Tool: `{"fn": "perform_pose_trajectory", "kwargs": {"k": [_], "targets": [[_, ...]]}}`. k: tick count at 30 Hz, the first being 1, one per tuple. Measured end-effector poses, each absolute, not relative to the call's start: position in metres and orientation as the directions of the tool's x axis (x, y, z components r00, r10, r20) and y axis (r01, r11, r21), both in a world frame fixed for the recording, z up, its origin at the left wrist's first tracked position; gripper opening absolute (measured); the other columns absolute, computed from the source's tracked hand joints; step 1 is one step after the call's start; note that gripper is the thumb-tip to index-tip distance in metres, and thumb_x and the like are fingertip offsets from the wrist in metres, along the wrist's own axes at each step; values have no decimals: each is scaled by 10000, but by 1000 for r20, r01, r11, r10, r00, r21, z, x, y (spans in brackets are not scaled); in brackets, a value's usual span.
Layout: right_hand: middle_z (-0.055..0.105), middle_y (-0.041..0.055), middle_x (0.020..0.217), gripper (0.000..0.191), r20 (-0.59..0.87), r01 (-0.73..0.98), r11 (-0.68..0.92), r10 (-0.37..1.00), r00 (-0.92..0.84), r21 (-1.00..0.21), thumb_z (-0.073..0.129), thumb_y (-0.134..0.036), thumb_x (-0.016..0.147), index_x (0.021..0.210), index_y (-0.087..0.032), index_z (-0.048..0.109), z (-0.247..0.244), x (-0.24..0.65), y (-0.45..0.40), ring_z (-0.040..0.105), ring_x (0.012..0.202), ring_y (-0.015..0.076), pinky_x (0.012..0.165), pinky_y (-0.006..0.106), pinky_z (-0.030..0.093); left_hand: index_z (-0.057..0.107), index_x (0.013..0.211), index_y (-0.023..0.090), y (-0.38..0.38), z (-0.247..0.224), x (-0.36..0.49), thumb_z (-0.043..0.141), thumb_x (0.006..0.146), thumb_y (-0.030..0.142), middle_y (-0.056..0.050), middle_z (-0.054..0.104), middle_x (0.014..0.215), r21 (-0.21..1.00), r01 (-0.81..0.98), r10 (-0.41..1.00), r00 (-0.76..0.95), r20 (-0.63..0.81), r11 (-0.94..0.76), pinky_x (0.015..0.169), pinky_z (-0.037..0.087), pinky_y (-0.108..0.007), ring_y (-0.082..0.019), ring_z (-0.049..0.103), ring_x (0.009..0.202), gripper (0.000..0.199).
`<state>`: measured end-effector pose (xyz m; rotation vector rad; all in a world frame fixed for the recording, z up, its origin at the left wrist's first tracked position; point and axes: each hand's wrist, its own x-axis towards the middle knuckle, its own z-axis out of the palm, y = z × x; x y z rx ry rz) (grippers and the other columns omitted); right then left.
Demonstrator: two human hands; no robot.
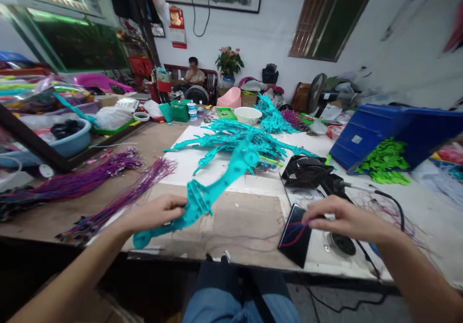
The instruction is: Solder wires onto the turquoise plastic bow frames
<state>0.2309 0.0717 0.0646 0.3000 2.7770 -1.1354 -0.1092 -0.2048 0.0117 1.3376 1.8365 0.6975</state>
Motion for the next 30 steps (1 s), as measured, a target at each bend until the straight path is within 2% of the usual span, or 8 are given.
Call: {"fn": "perform_pose_trajectory", "kwargs": {"k": [5,8,10,13,16,21,26,30], "targets": [[680,41,802,290,-246,222,706,70,-967,-672,492,-421,931,963,-254,727,54,269,37,617,754,150,685,256,434,457,623,177,-175,-54,-76,375,719,169,25,409,612,679,700,935,47,-353,221,585,333,-239,-128,423,599,126],[677,37,799,294,-186,196,725,95,-978,-660,484,-416,937,933,-244,722,47,267,21,608,751,144,689,252,424,529,662,177,-156,-71,-58,415,737,196,-8,507,649,567,801,953,-14,-303,192,642,384,-267,-164,492,652,138],[694,37,832,302,-98,183,730,158,-983,-658,477,-415,941,935,-234,718,40,258,12,615,760,141,692,246,422,612,791,166,-153,-66,-42,457,786,259,-81,617,819,546,814,979,-134,-154,198,777,426,-325,-225,559,816,181],[717,28,862,310,56,113,733,202,-978,-671,468,-416,948,963,-228,714,26,237,-1,627,779,136,709,234,423,602,1118,178,-162,-45,-3,471,868,408,-139,616,1149,781,604,961,-277,18,160,975,394,-380,-265,539,1089,364],[718,30,856,322,180,21,772,175,-968,-635,446,-405,960,968,-227,713,15,213,-12,623,783,136,725,236,417,486,1309,246,-180,-30,37,556,842,470,-92,609,1210,968,231,984,-166,-59,97,982,413,-340,-235,551,1125,523],[700,33,813,335,270,-18,839,154,-950,-544,424,-408,966,949,-232,708,4,197,-15,598,750,144,720,260,405,645,988,204,-211,-35,43,593,806,513,-34,649,823,948,130,934,-250,-253,292,731,465,-295,-199,599,782,363],[692,39,800,356,216,29,870,154,-964,-492,399,-394,975,921,-216,703,-7,201,-7,591,728,148,717,276,386,663,814,198,-240,-39,9,574,807,491,-26,630,800,861,353,919,-281,-276,366,743,433,-284,-201,566,801,306],[694,40,821,323,134,86,893,161,-978,-443,419,-354,970,916,-215,705,-12,202,4,601,760,157,733,286,377,640,732,208,-256,-37,-13,452,860,543,-22,618,751,828,366,871,-416,-262,424,770,444,-303,-218,567,793,405]]}}
